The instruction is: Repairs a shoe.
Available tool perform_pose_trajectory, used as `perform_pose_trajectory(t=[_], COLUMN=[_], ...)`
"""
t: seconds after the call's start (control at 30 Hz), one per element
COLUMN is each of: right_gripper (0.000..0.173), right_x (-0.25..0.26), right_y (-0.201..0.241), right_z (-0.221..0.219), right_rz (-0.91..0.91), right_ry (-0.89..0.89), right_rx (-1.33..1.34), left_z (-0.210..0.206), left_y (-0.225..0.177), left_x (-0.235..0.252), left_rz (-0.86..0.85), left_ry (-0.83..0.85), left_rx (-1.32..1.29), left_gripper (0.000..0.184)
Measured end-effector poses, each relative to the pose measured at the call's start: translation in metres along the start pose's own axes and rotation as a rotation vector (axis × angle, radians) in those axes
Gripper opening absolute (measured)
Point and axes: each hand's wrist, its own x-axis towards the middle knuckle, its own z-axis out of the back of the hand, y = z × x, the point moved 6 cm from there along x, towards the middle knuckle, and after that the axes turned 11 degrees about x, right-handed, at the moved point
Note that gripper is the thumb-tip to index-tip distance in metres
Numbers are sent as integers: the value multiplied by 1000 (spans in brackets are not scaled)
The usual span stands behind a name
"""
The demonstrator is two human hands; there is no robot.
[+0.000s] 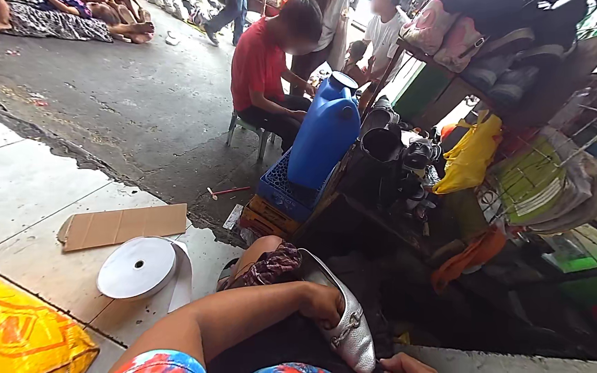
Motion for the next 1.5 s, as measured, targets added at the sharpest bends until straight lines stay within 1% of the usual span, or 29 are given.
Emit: perform_pose_trajectory(t=[0.17,0.23,0.43,0.6,0.7,0.8,0.83,0.9,1.0,1.07,1.13,1.2,1.37,1.5], right_gripper=[22,22,22,21,24,28,26,22,23,23,23,24,23,33], right_x=[3,3,-3,-8,-8,-3,1,11,23,23,20,16,1,-4], right_y=[6,9,15,19,19,20,22,23,27,29,25,18,-7,-18], right_z=[-1,-2,-10,-17,-21,-22,-22,-24,-22,-21,-20,-20,-21,-22], right_rz=[-4,-40,-32,-4,-66,-181,-199,-192,-276,-214,-135,-113,-85,-77], right_ry=[24,40,-16,-94,-79,4,13,8,148,187,181,162,-1,-83], right_rx=[-38,-71,-129,-151,-171,-271,-312,-340,-190,-89,-24,0,-14,-49], left_z=[-2,-2,-5,-8,-8,-1,1,6,11,11,5,-2,-5,-1], left_y=[1,0,-1,-1,-1,-12,-17,-23,-25,-20,-10,-2,1,-1], left_x=[0,0,-2,0,0,-7,-14,-30,-51,-58,-58,-55,-54,-52], left_rz=[-28,-37,-28,-38,-63,-159,-175,-138,-88,-92,-149,-224,-259,-278], left_ry=[7,13,27,24,32,-37,-73,-130,-229,-285,-357,-448,-477,-509], left_rx=[-20,-22,-10,34,133,340,394,465,538,524,501,517,517,558], left_gripper=[24,24,26,21,15,7,9,19,21,23,21,14,13,14])
